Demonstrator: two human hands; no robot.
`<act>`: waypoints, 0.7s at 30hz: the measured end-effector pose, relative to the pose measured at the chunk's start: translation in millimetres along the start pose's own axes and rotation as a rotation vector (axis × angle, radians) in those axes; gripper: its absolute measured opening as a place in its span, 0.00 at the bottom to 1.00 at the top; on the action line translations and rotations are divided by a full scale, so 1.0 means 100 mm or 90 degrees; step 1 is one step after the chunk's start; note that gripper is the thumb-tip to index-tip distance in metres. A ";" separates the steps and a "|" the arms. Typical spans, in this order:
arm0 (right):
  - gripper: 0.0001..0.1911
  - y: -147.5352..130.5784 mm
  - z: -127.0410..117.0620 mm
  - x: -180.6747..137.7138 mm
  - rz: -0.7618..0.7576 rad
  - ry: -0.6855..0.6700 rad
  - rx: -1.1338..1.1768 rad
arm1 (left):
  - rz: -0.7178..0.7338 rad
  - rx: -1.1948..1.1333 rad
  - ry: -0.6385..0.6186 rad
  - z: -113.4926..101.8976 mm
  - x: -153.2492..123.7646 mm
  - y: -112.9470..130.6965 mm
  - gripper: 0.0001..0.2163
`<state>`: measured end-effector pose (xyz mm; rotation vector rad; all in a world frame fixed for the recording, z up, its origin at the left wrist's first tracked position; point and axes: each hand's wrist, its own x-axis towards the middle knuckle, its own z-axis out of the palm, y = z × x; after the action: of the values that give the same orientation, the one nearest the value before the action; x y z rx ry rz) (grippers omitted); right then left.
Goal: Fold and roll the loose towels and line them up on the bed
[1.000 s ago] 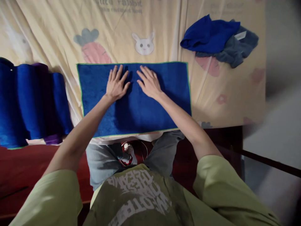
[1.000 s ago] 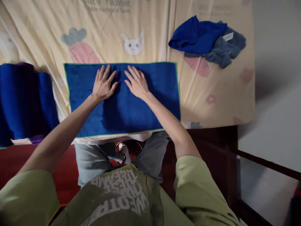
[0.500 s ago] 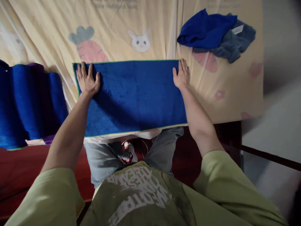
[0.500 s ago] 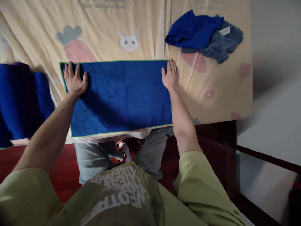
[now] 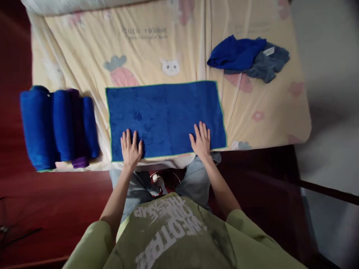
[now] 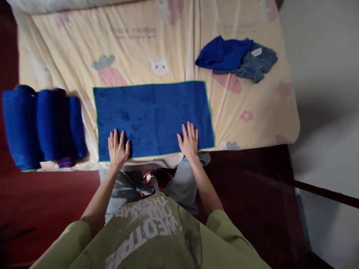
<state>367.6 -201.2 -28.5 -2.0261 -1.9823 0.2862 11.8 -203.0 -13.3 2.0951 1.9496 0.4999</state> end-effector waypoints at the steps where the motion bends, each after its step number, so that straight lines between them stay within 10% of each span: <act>1: 0.32 0.16 -0.01 -0.14 0.054 0.030 -0.012 | -0.031 0.020 0.023 -0.03 -0.16 -0.11 0.30; 6: 0.32 0.64 -0.12 -0.41 0.180 0.141 -0.036 | -0.080 0.038 0.049 -0.25 -0.52 -0.41 0.31; 14: 0.29 0.21 -0.35 -0.57 0.244 0.192 0.101 | -0.120 0.211 -0.133 -0.43 -1.34 -0.01 0.30; 19: 0.26 -0.56 -0.20 -1.34 0.266 0.295 0.335 | 0.072 0.076 -0.563 -0.20 -2.06 0.16 0.23; 21: 0.21 -0.89 -0.04 -1.63 0.334 0.303 0.511 | 0.076 0.065 -0.622 -0.13 -2.12 0.18 0.19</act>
<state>279.9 -363.7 -4.3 -1.7796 -0.8255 0.5387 11.6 -415.9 -13.3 1.9338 1.2788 -0.5416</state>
